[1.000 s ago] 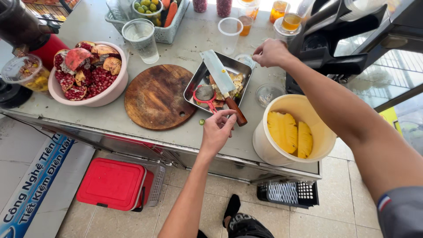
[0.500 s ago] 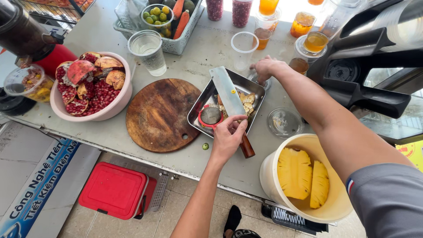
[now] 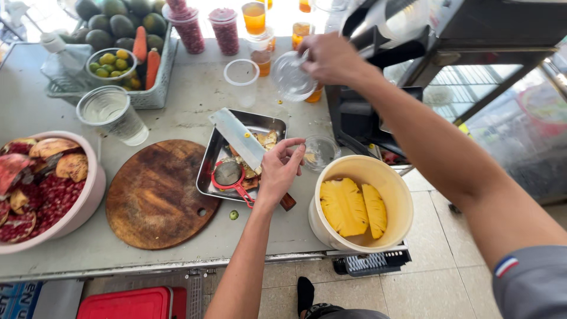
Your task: The person retrieves stacks of plastic cups from a cabinet and places them on a counter. They then load the cups into a cup dispenser and arrange them on the counter.
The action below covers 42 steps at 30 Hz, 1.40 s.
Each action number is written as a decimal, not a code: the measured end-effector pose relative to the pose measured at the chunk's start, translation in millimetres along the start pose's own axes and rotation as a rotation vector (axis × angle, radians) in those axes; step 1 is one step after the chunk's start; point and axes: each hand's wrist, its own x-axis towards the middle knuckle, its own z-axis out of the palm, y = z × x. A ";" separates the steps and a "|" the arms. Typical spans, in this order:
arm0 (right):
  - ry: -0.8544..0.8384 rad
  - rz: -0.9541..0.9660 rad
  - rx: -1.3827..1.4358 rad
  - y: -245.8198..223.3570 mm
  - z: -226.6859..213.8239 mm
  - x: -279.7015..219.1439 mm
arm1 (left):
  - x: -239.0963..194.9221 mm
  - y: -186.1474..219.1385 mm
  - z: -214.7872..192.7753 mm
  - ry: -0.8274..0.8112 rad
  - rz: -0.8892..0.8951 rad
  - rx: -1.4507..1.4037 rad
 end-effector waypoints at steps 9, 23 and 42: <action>0.465 -0.051 -0.177 66.8 -58.9 -155.2 | 13.3 0.9 27.2 -0.079 0.000 -0.008; 0.020 0.125 -0.423 157.4 21.1 -59.7 | 2.1 -1.0 22.2 0.033 -0.090 0.001; 0.102 -0.220 -0.355 182.9 5.3 -89.3 | -75.8 18.7 -32.4 0.305 0.039 -0.086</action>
